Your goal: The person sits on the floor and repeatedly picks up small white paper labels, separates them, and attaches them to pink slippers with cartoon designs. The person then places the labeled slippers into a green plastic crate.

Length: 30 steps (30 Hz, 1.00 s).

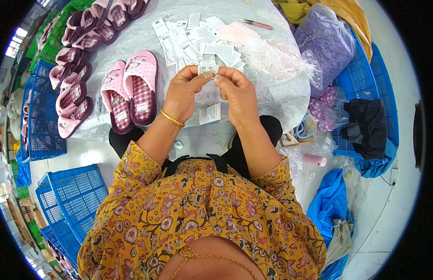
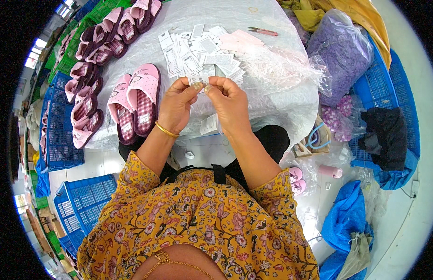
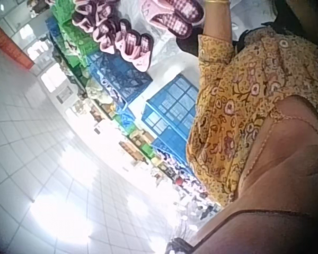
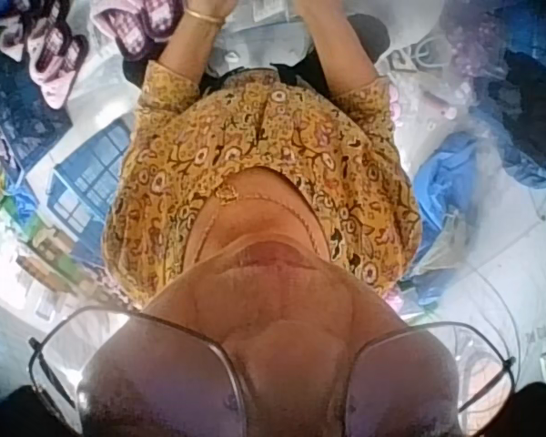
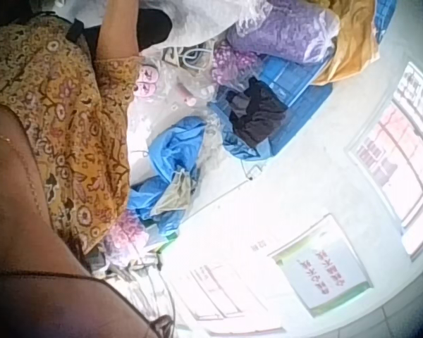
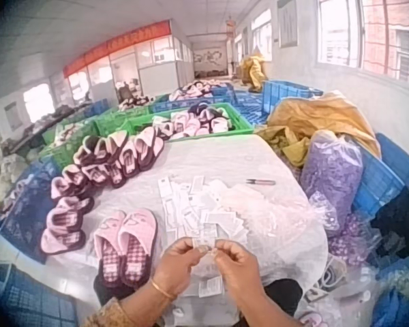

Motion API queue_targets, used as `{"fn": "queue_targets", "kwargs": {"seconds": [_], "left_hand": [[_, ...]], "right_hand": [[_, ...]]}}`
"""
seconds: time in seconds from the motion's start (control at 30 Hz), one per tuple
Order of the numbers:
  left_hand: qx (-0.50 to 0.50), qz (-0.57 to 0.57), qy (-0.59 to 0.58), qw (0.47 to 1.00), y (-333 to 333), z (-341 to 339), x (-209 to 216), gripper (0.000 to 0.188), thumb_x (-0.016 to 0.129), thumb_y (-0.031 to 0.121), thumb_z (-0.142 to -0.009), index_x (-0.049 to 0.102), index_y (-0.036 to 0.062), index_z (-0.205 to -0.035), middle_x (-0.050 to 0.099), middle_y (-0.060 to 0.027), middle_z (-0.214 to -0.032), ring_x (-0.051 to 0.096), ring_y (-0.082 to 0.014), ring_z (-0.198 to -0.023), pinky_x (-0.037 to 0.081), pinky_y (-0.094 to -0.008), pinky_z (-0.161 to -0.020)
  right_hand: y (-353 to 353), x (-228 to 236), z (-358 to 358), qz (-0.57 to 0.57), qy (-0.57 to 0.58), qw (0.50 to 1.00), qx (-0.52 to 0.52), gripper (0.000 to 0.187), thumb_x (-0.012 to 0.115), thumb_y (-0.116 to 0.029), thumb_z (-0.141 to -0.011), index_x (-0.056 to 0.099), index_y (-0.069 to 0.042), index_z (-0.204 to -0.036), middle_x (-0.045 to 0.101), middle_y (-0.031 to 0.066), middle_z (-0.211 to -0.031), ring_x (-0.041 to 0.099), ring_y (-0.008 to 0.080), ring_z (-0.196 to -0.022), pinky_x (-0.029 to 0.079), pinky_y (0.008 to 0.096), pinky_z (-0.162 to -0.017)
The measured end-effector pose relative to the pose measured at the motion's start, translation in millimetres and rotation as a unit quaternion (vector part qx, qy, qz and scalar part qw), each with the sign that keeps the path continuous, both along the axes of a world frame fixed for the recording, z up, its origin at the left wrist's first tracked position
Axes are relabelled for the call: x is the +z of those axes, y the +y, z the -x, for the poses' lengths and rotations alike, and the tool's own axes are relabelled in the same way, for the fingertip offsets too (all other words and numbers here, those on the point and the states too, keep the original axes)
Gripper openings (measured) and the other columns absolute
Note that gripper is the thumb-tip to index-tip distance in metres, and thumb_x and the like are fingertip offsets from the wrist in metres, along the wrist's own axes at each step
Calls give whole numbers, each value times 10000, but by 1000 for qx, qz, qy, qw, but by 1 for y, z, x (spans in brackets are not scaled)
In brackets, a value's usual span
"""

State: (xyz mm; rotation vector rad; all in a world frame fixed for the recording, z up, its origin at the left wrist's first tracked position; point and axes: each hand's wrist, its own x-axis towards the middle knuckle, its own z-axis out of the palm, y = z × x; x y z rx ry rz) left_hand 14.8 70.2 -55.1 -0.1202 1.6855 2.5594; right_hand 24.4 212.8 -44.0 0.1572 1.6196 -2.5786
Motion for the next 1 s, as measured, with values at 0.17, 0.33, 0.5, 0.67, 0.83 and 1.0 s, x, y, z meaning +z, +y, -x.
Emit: {"fn": "queue_targets", "kwargs": {"seconds": [0.17,0.33,0.5,0.67,0.83,1.0], "left_hand": [[0,259,181,949,-9,-11,-1,149,705,116,-876,686,38,-1001,650,4,-945,546,-85,-893,418,-230,-766],[-128,172,40,976,-30,-11,17,169,608,183,-948,681,31,-961,636,8,-955,520,-78,-861,410,-265,-805],[-218,223,35,950,-48,-15,9,146,662,174,-901,689,41,-954,655,22,-947,541,-65,-841,445,-254,-747],[-135,365,254,886,-53,-28,17,78,654,113,-872,631,38,-864,588,-34,-828,548,-158,-816,441,-289,-740],[-91,408,328,847,-66,-43,36,53,660,92,-833,636,51,-855,614,-80,-870,570,-263,-853,461,-351,-777],[-77,413,330,845,-86,-55,35,55,675,80,-814,641,61,-853,620,-73,-877,568,-267,-880,460,-360,-779]], "right_hand": [[4,-3,-2,-13,22,1000,6,139,662,-45,-864,644,15,-988,571,-33,-796,473,33,-680,383,193,-602],[17,-2,-13,-173,65,978,97,109,682,-61,-873,637,-12,-959,622,-22,-818,527,34,-720,422,194,-640],[11,7,-25,-183,61,970,146,105,682,-51,-879,636,-16,-967,628,-12,-823,546,42,-736,449,206,-652],[18,-4,-38,-317,116,931,141,136,692,-76,-884,639,-23,-998,627,-8,-821,526,40,-700,432,198,-621],[-3,14,-46,-201,81,967,132,160,693,-90,-895,636,-21,-1027,610,-24,-822,487,25,-683,393,193,-586],[-23,10,-50,-202,31,956,209,146,664,-78,-916,617,-18,-1041,597,-31,-833,482,24,-697,391,187,-599]]}}
